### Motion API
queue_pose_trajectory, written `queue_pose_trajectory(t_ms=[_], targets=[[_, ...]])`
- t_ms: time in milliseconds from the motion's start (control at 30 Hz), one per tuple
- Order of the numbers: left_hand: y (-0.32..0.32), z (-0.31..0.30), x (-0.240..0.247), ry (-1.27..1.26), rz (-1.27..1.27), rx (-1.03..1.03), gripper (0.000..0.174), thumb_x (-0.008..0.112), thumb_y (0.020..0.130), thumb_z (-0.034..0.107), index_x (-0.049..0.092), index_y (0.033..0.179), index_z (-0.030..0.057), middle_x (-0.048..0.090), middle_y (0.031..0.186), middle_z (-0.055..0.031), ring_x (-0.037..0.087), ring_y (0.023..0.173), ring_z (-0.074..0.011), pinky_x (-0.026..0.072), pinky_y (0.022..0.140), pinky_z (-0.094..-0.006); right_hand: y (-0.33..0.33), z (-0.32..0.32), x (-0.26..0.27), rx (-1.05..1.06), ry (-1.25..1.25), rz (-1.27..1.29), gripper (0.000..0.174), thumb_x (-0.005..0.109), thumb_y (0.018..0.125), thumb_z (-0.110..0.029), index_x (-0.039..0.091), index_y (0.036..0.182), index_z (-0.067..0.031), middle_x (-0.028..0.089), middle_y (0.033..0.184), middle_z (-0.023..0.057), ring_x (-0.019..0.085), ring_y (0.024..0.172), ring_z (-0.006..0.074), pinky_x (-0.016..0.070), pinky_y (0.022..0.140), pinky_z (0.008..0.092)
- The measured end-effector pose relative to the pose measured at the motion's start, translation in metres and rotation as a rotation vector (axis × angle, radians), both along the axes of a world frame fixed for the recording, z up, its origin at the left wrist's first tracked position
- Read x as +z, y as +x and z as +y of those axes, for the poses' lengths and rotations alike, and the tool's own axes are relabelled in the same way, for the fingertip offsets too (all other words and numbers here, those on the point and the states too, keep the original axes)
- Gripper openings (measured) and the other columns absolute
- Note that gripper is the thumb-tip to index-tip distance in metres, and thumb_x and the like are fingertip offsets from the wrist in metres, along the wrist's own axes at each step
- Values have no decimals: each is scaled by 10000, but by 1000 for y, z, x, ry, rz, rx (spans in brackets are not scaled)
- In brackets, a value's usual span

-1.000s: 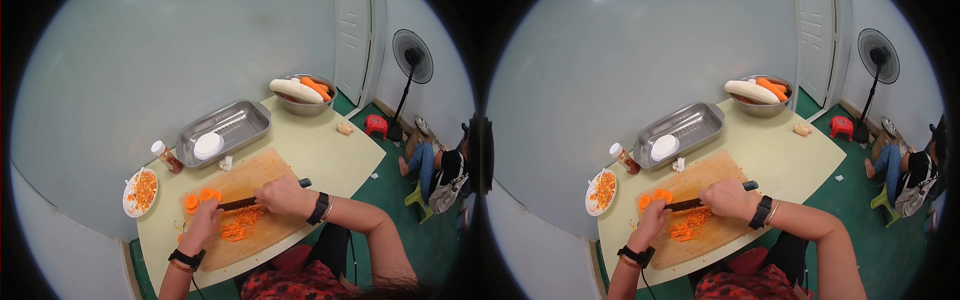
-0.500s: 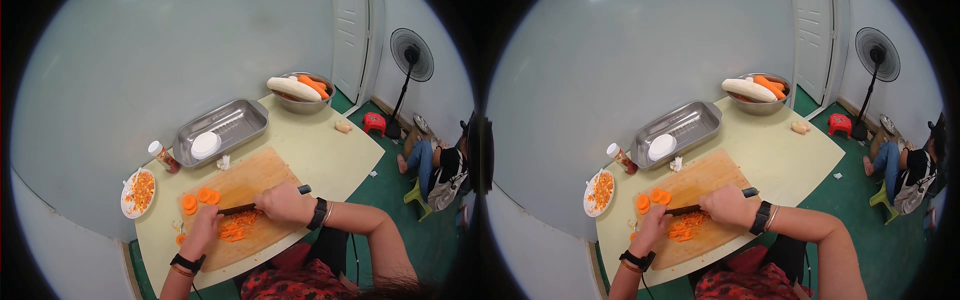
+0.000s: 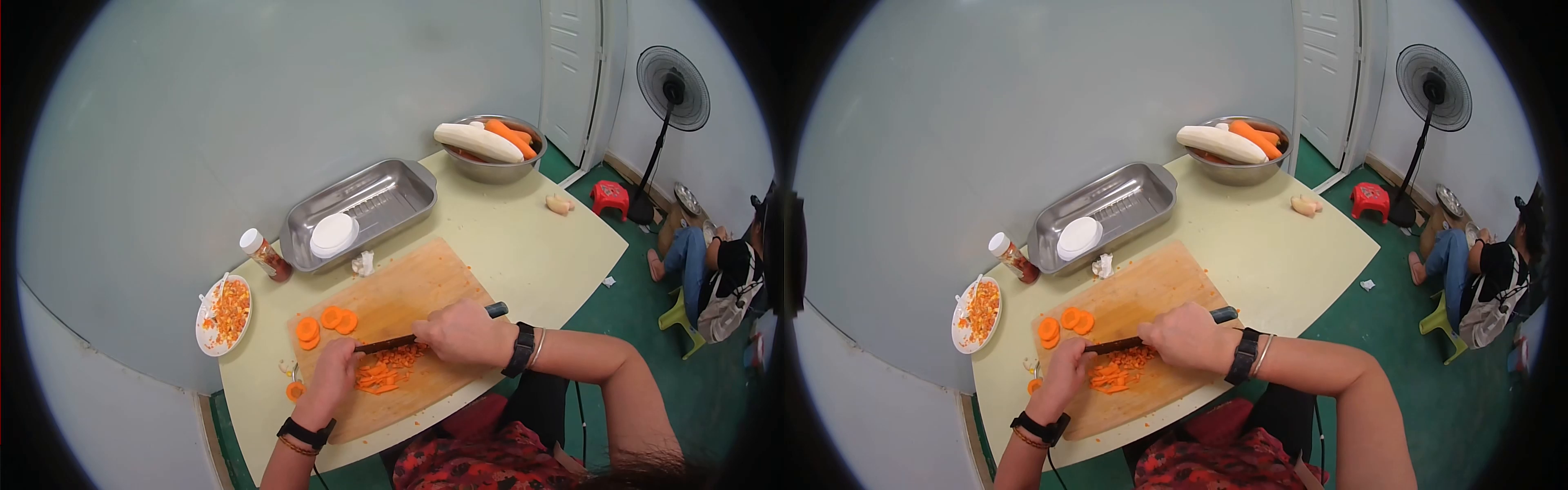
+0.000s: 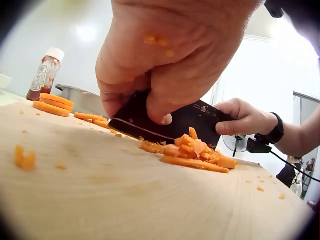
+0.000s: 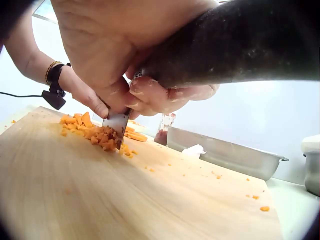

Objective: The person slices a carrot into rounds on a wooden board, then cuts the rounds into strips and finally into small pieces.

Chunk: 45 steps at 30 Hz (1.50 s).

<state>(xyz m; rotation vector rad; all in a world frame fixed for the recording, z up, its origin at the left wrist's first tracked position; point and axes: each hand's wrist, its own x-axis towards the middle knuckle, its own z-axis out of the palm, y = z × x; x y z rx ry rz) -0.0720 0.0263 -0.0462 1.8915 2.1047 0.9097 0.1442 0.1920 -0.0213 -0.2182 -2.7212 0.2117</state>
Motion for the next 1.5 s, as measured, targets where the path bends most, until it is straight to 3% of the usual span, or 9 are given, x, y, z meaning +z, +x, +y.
queue_pose_trajectory(t_ms=[167, 267, 567, 733, 833, 1233, 1333, 1500], targets=[[1, -1, -5, 47, 11, 1, 103, 623, 806, -26, 567, 889, -3, 578, 827, -197, 543, 841, -400, 445, 730, -443, 2, -1, -1, -9, -36, -60, 100, 603, 796, -169, 577, 765, -77, 601, 601, 121, 614, 544, 320, 463, 480, 436], [-5, 3, 5, -18, 15, -38, 121, 640, 828, 0, 568, 925, -6, 577, 829, -196, 566, 790, -374, 462, 712, -399, 2, 2, 3, -3, -50, -47, 122, 611, 809, -183, 578, 768, -73, 599, 601, 119, 613, 544, 318, 463, 485, 436], [4, 7, 23, -19, 10, -56, 114, 625, 799, -27, 554, 888, -18, 574, 828, -213, 555, 803, -407, 459, 702, -437, 10, 1, 11, -31, 9, 0, 125, 608, 817, -183, 577, 761, -75, 605, 618, 121, 618, 548, 315, 465, 486, 427], [2, 8, 6, -11, -11, -53, 117, 618, 799, -34, 559, 898, -13, 577, 833, -214, 552, 811, -405, 458, 707, -435, 7, 3, -2, -22, -13, -21, 139, 605, 826, -183, 574, 746, -74, 608, 616, 125, 620, 544, 310, 457, 473, 425], [-1, 10, 10, -15, -27, -58, 117, 617, 800, -35, 559, 898, -12, 572, 828, -213, 550, 819, -404, 456, 709, -434, 6, 4, 6, -43, -48, -98, 62, 595, 785, -146, 624, 815, -99, 638, 647, 117, 645, 597, 308, 481, 519, 434], [-4, 13, 13, -24, -49, -23, 135, 636, 790, -33, 520, 856, -13, 536, 797, -210, 523, 800, -406, 431, 697, -433, 3, 7, 12, -53, -35, -82, 67, 608, 796, -166, 639, 798, -106, 634, 636, 115, 642, 585, 294, 475, 506, 422], [-7, 14, 5, -30, -57, -25, 144, 638, 791, -29, 505, 844, -18, 526, 790, -212, 520, 803, -407, 427, 697, -429, -2, 12, 0, -12, -46, 7, 196, 640, 834, -242, 582, 754, -73, 601, 598, 125, 614, 536, 314, 460, 479, 428], [-6, 14, 6, -27, -41, -15, 137, 638, 795, -29, 515, 855, -19, 533, 795, -214, 522, 791, -407, 430, 694, -432, -3, 10, 2, -43, -32, -58, 185, 636, 834, -231, 584, 758, -71, 603, 596, 125, 615, 540, 315, 461, 484, 428]])
